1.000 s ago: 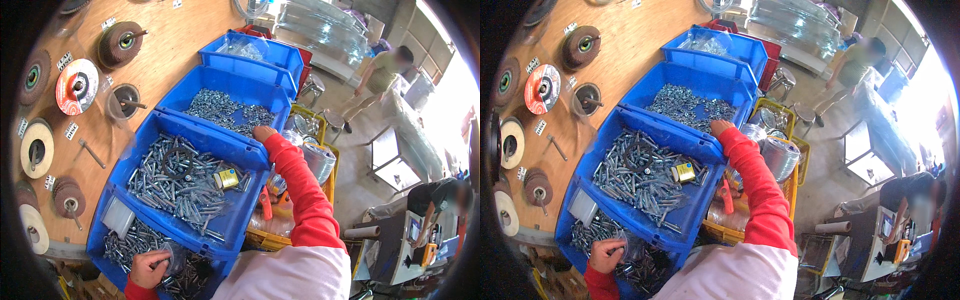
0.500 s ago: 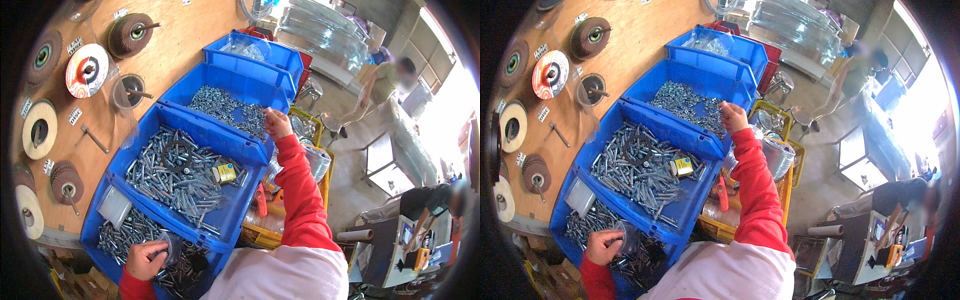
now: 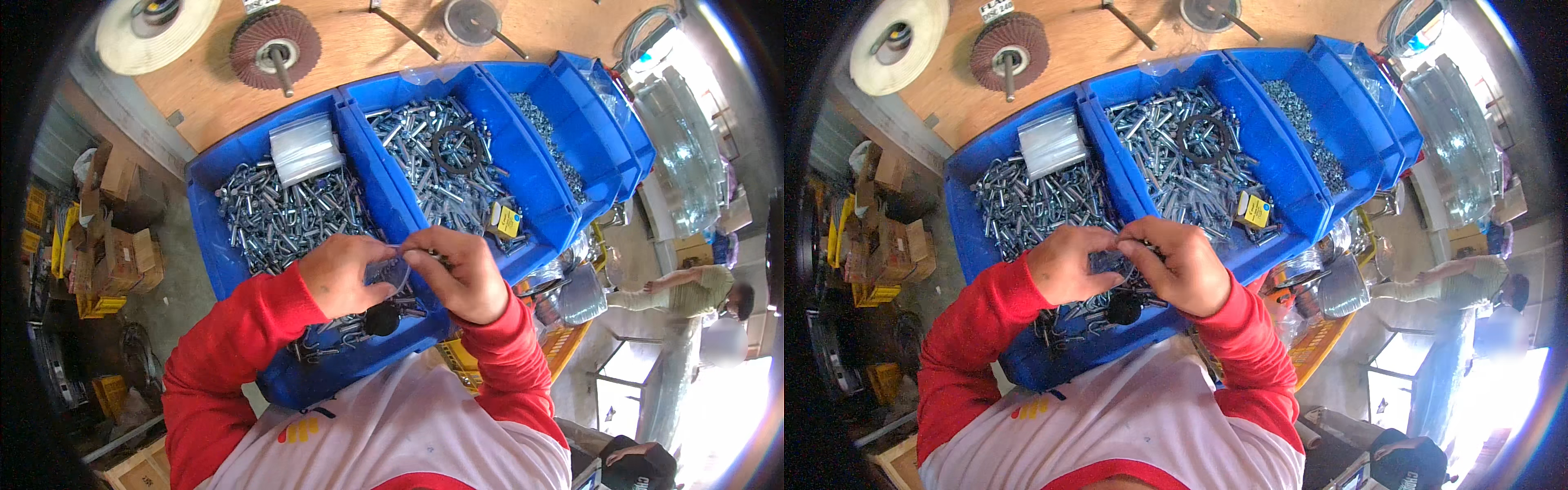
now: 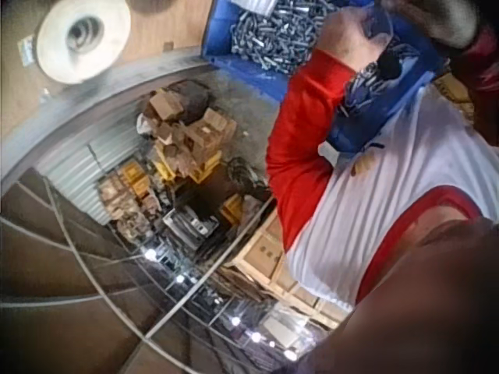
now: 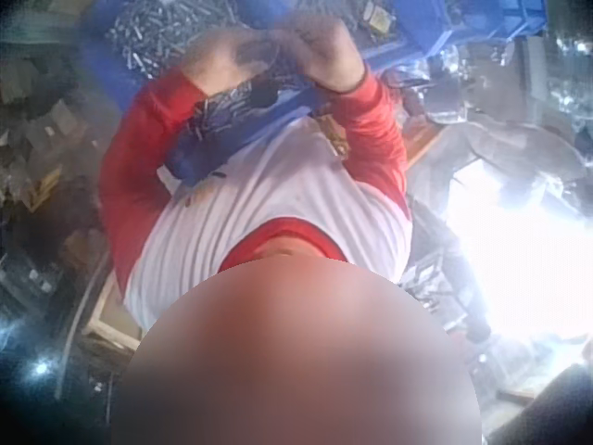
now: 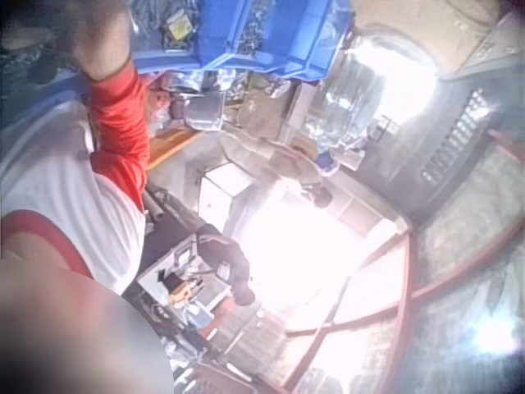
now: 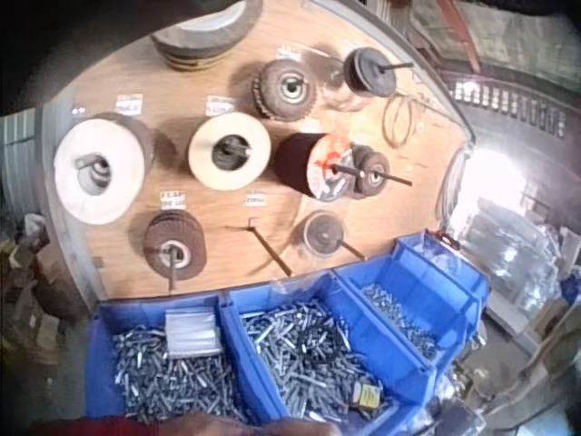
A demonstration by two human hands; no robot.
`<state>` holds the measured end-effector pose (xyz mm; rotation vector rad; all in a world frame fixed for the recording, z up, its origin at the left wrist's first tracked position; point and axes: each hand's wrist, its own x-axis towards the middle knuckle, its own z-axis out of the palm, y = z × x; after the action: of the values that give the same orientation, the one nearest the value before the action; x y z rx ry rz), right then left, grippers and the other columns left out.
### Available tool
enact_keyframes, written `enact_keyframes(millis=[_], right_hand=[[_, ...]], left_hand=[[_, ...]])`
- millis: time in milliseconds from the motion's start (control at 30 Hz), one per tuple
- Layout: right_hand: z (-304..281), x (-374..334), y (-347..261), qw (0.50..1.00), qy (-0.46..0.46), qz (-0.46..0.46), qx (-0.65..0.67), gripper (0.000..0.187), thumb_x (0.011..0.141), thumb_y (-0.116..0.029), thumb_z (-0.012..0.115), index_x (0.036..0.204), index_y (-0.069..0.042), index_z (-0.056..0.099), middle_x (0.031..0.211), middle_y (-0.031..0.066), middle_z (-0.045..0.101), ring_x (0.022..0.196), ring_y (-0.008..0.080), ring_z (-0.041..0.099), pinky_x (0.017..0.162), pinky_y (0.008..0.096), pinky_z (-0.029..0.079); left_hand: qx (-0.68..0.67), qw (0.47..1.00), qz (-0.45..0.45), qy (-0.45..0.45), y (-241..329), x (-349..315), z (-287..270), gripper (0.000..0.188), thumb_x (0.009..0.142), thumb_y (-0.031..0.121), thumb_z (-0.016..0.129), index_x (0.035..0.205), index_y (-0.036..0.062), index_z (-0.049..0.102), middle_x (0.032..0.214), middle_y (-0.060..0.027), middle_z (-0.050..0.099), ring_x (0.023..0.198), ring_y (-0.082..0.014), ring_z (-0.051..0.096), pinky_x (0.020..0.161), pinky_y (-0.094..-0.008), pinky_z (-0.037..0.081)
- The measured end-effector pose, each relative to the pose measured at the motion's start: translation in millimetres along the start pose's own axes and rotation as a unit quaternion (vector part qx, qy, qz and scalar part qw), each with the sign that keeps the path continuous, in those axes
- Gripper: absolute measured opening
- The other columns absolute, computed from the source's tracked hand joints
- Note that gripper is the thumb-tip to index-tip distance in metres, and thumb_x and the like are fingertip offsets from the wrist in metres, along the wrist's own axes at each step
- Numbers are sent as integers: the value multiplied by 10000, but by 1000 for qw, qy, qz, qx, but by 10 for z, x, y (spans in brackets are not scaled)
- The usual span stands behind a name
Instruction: The person sorts metal fasteners from a blue bin into small clear plastic bags. They repeatedly pick fasteners, place them into bags, and set the filled bags aside on the workbench.
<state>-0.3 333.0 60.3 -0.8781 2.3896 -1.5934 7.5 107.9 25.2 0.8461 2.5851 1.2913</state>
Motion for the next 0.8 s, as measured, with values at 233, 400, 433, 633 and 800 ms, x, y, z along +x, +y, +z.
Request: enact_keyframes(millis=[233,400,433,633,800], right_hand=[[192,203,-176,995,-51,23,-88,239,1028,-204,617,1144,5,620,697,229,647,652,398,684,603,452,510],[295,275,-292,977,-41,49,-204,255,1039,-237,589,1097,10,614,700,251,642,670,437,673,594,492,499],[299,284,-306,971,-42,58,-229,242,1042,-212,578,1104,19,617,722,246,647,680,425,675,603,477,494],[338,337,-307,980,-21,-19,-196,181,1012,-134,550,1129,3,571,805,272,661,747,474,669,627,527,497],[392,351,-256,979,-32,-20,-198,181,947,-37,558,1126,-9,545,894,281,669,798,487,674,647,548,510]], left_hand=[[36,998,-41,-8,-57,-42,-92,346,729,262,840,941,13,728,869,-217,716,849,-412,710,757,-471,567],[36,998,-43,-25,-156,-27,-69,351,735,280,835,978,45,739,926,-219,733,909,-415,709,834,-483,573],[50,996,-60,-34,-162,-31,-71,350,737,280,833,987,52,742,945,-220,736,922,-414,709,852,-483,573],[27,997,-70,-22,-160,-53,-106,405,746,277,829,1051,27,735,1009,-232,740,973,-402,715,901,-455,564],[22,997,-63,-39,-188,-52,-126,443,741,278,837,1084,16,739,1037,-232,740,1007,-392,713,906,-453,562]])
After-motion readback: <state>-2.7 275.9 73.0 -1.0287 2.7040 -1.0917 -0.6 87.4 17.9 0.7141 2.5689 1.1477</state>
